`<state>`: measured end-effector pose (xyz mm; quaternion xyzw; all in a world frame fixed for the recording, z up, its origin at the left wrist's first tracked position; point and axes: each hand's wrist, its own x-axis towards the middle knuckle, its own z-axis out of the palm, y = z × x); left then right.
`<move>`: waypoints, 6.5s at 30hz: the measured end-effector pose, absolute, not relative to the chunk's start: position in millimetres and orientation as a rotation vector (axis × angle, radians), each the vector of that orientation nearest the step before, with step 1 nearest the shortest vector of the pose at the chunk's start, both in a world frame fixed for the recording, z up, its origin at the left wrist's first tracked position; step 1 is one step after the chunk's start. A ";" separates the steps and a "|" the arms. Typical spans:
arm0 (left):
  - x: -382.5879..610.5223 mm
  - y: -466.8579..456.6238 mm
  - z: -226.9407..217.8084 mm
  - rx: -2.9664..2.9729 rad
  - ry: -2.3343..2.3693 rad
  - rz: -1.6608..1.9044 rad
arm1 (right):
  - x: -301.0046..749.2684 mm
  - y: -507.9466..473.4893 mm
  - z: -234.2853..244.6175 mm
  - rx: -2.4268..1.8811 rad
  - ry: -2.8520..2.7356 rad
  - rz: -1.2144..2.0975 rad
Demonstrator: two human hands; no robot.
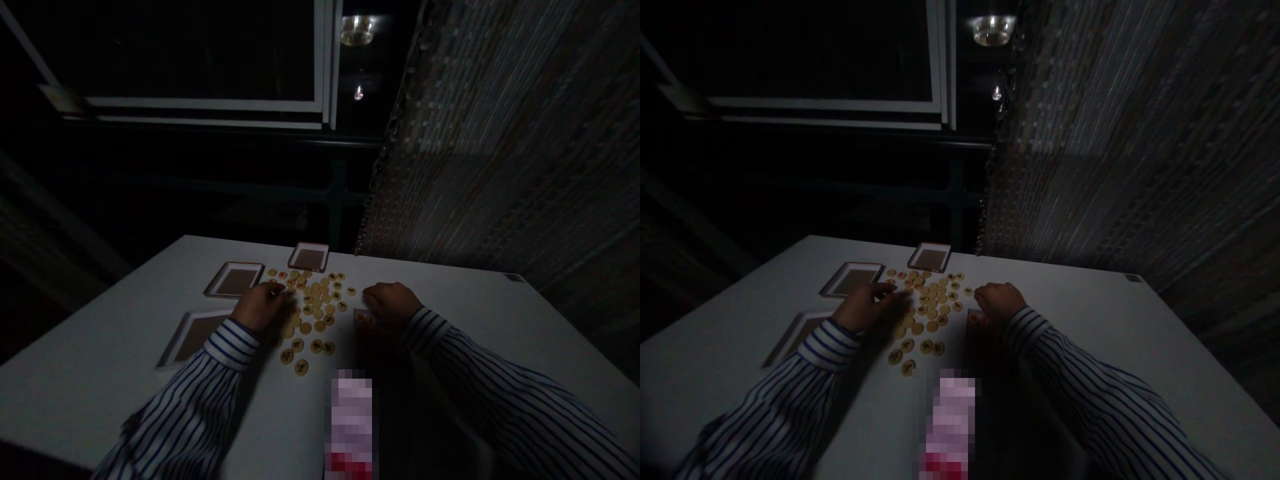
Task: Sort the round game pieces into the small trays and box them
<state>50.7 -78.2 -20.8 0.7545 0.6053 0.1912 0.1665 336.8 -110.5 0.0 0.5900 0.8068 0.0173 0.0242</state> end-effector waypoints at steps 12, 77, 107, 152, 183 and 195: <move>18.6 -29.3 -33.9 2.325 1.967 0.326 | 242.1 -56.6 -2.9 1.543 2.695 0.074; 195.0 -126.7 -34.0 1.230 0.849 0.802 | 358.6 -164.8 -9.8 1.937 2.890 -0.222; 185.1 -100.1 -59.1 2.201 1.351 0.483 | 366.2 -139.6 -43.6 1.897 2.266 0.015; 19.5 -36.1 -36.1 2.171 1.862 0.386 | 282.9 -78.0 -9.6 1.643 2.622 0.117; 70.8 -42.9 -19.8 2.259 1.315 0.856 | 269.0 -62.9 -11.6 1.750 2.933 -0.370; 143.8 -121.7 -9.4 2.107 1.082 0.946 | 309.8 -121.2 -14.7 2.205 2.671 -1.785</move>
